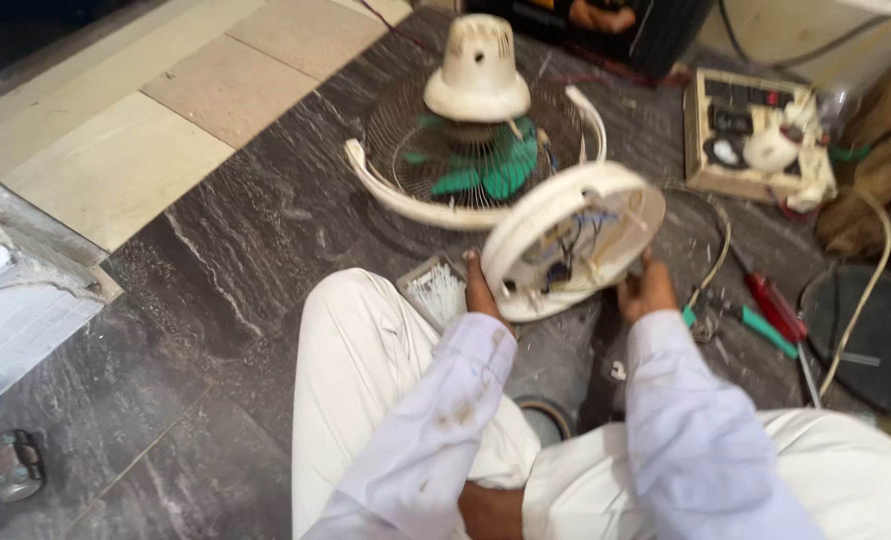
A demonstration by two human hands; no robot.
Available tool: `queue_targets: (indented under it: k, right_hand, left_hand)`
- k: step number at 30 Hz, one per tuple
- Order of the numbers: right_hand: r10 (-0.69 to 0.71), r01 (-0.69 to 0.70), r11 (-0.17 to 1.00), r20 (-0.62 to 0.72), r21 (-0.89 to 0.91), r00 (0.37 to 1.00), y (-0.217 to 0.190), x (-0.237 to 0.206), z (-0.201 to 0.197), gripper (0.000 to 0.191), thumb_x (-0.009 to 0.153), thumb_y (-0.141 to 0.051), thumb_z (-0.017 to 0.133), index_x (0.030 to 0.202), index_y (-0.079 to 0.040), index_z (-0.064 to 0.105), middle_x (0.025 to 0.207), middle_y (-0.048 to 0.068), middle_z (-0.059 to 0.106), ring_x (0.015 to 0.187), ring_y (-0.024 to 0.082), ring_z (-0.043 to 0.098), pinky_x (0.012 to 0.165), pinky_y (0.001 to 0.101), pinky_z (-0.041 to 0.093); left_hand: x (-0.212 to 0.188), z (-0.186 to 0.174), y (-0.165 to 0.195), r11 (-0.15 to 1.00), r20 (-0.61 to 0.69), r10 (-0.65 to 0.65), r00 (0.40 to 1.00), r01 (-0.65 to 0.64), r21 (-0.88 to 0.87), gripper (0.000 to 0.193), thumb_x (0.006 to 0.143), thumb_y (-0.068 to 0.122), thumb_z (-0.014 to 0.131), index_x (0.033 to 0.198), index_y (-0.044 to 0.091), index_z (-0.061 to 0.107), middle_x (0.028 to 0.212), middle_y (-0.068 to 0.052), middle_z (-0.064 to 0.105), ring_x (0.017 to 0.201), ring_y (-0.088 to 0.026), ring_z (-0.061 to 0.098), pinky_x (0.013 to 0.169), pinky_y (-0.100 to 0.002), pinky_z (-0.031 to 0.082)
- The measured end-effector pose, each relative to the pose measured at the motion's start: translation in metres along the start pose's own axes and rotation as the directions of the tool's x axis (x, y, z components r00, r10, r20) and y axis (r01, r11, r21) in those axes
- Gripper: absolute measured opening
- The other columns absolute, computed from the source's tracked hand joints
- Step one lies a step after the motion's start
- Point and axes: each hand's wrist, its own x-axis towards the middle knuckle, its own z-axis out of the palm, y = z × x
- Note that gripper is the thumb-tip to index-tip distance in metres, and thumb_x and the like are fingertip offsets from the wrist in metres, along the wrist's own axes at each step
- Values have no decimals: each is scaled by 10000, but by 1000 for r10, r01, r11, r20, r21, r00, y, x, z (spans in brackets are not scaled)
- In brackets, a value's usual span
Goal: The person assembles a table fan by attaching the front grill and testing the controls. They then lay the fan on its side, open the base, and use a screwdriver to adjust internal wiring and components.
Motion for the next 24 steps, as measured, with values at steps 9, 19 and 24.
queue_targets:
  k: [9,19,24]
  right_hand:
    - [-15,14,1000,59,14,998,-17,10,-19,417,941,-52,542,1352,-89,606,1367,61,645,1234,206,600,1046,358,463]
    - [-78,59,992,173,113,982,-20,32,-36,298,1000,-73,669,1296,-48,649,1211,41,708,1032,165,626,965,312,476]
    - [-128,139,990,289,-19,949,-25,37,-34,366,954,-61,701,1314,-122,677,1171,-26,702,975,106,601,826,252,454]
  left_hand:
    - [-22,9,3,857,115,504,856,-512,58,553,1071,483,433,1061,0,702,1047,-106,720,970,-206,656,924,-337,512]
    - [-50,36,31,727,142,647,750,-662,181,493,1128,373,415,1042,-33,680,1013,-121,698,952,-212,621,909,-357,493]
    - [-113,46,59,-121,545,830,120,-915,385,265,1098,208,519,1250,2,584,1230,-171,619,1179,-328,542,1071,-447,415]
